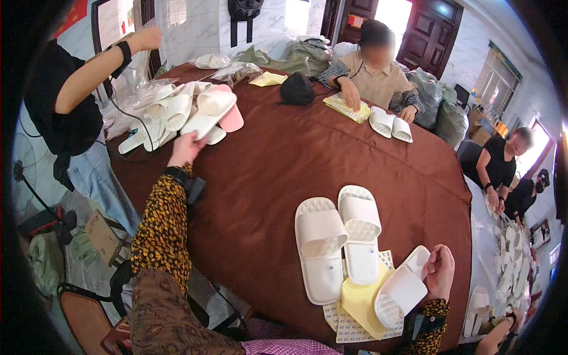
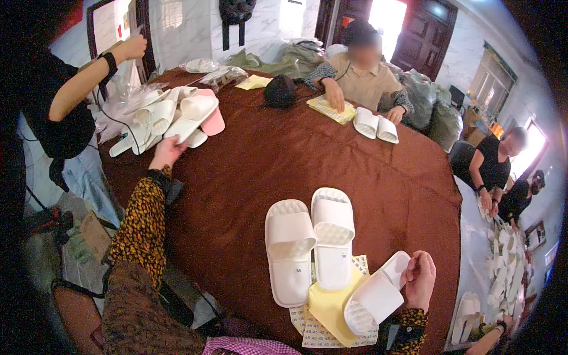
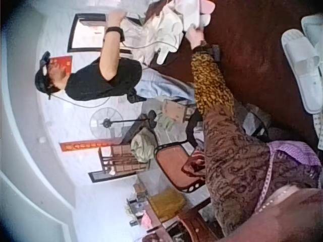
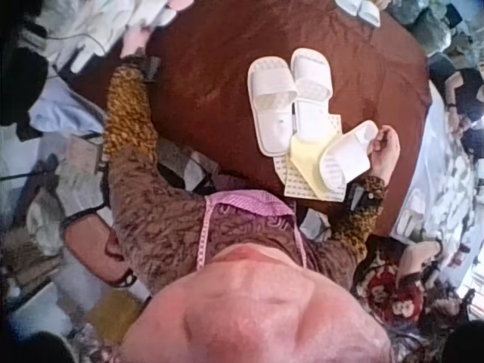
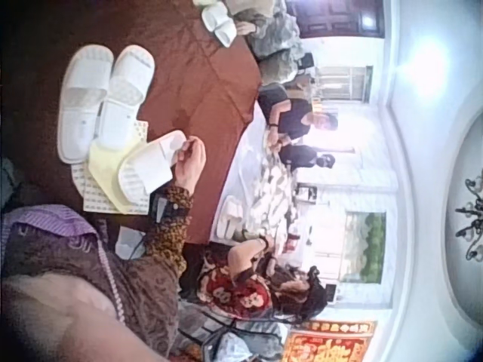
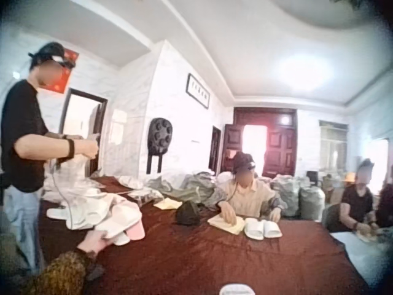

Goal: Applying size labels inside white slippers.

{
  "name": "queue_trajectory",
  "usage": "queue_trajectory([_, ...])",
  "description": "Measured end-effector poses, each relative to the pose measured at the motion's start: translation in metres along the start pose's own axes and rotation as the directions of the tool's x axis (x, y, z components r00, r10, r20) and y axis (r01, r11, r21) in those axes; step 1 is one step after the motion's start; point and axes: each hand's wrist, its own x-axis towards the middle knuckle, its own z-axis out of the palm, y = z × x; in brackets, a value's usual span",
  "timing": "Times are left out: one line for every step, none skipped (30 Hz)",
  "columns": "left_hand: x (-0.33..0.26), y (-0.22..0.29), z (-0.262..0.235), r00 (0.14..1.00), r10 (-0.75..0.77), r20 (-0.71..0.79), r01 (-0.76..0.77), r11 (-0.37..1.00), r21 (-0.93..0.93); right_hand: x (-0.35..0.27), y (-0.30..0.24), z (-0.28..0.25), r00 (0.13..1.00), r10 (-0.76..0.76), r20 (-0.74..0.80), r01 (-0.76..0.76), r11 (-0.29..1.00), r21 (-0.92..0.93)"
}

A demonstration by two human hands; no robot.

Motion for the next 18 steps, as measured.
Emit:
queue_trajectory([-0.017,-0.014,0.025,0.997,-0.062,0.050,0.061,0.998,0.024,-0.002,-0.003,-0.003,1.000,-0.005,-0.005,0.005,1.000,-0.010])
queue_trajectory([-0.027,-0.015,0.031,0.994,-0.097,0.056,0.095,0.995,0.042,-0.001,-0.003,0.000,1.000,0.000,0.019,0.000,1.000,-0.008])
queue_trajectory([-0.040,-0.017,0.040,0.989,-0.137,0.061,0.133,0.989,0.059,-0.002,-0.003,0.001,1.000,-0.011,0.023,0.011,1.000,-0.016])
queue_trajectory([-0.055,-0.020,0.052,0.981,-0.182,0.072,0.176,0.981,0.075,-0.003,-0.005,0.000,1.000,-0.008,0.018,0.008,1.000,-0.017])
queue_trajectory([-0.073,-0.023,0.063,0.974,-0.204,0.094,0.196,0.977,0.086,-0.003,-0.005,-0.001,0.999,-0.007,0.038,0.007,1.000,-0.011])
queue_trajectory([-0.089,-0.026,0.069,0.967,-0.225,0.116,0.214,0.972,0.098,-0.004,-0.007,-0.001,0.998,-0.007,0.057,0.007,1.000,-0.004])
queue_trajectory([-0.102,-0.027,0.070,0.947,-0.256,0.193,0.236,0.964,0.120,-0.003,-0.006,-0.001,0.998,-0.003,0.058,0.003,1.000,0.000])
queue_trajectory([-0.114,-0.028,0.072,0.938,-0.305,0.166,0.278,0.946,0.166,-0.003,-0.005,0.000,0.998,0.002,0.065,-0.002,1.000,0.001])
queue_trajectory([-0.126,-0.029,0.072,0.933,-0.308,0.185,0.278,0.945,0.172,-0.002,-0.004,0.000,0.998,0.005,0.069,-0.005,1.000,0.002])
queue_trajectory([-0.139,-0.030,0.072,0.927,-0.313,0.205,0.279,0.944,0.178,-0.003,-0.004,0.000,0.998,0.005,0.062,-0.006,1.000,0.006])
queue_trajectory([-0.150,-0.031,0.073,0.925,-0.317,0.210,0.281,0.942,0.184,-0.004,-0.005,0.002,0.996,0.015,0.084,-0.016,1.000,0.012])
queue_trajectory([-0.166,-0.027,0.073,0.917,-0.331,0.221,0.290,0.936,0.199,-0.004,-0.005,0.004,0.993,0.028,0.112,-0.031,0.999,0.019])
queue_trajectory([-0.179,-0.025,0.076,0.906,-0.350,0.237,0.302,0.929,0.215,-0.004,-0.004,0.003,0.993,0.027,0.117,-0.031,0.999,0.038])
queue_trajectory([-0.193,-0.025,0.079,0.904,-0.355,0.239,0.304,0.926,0.223,-0.005,-0.004,0.004,0.994,0.029,0.109,-0.034,0.999,0.043])
queue_trajectory([-0.205,-0.026,0.084,0.908,-0.354,0.225,0.311,0.929,0.202,-0.006,-0.005,0.005,0.993,0.022,0.115,-0.026,0.999,0.032])
queue_trajectory([-0.214,-0.025,0.087,0.912,-0.351,0.211,0.316,0.931,0.180,-0.007,-0.007,0.005,0.992,0.015,0.123,-0.018,1.000,0.023])
queue_trajectory([-0.219,-0.022,0.088,0.904,-0.328,0.273,0.297,0.943,0.147,-0.008,-0.008,0.006,0.992,0.016,0.128,-0.021,0.999,0.038])
queue_trajectory([-0.224,-0.019,0.093,0.899,-0.338,0.279,0.305,0.940,0.155,-0.009,-0.009,0.006,0.993,0.017,0.114,-0.022,0.999,0.040])
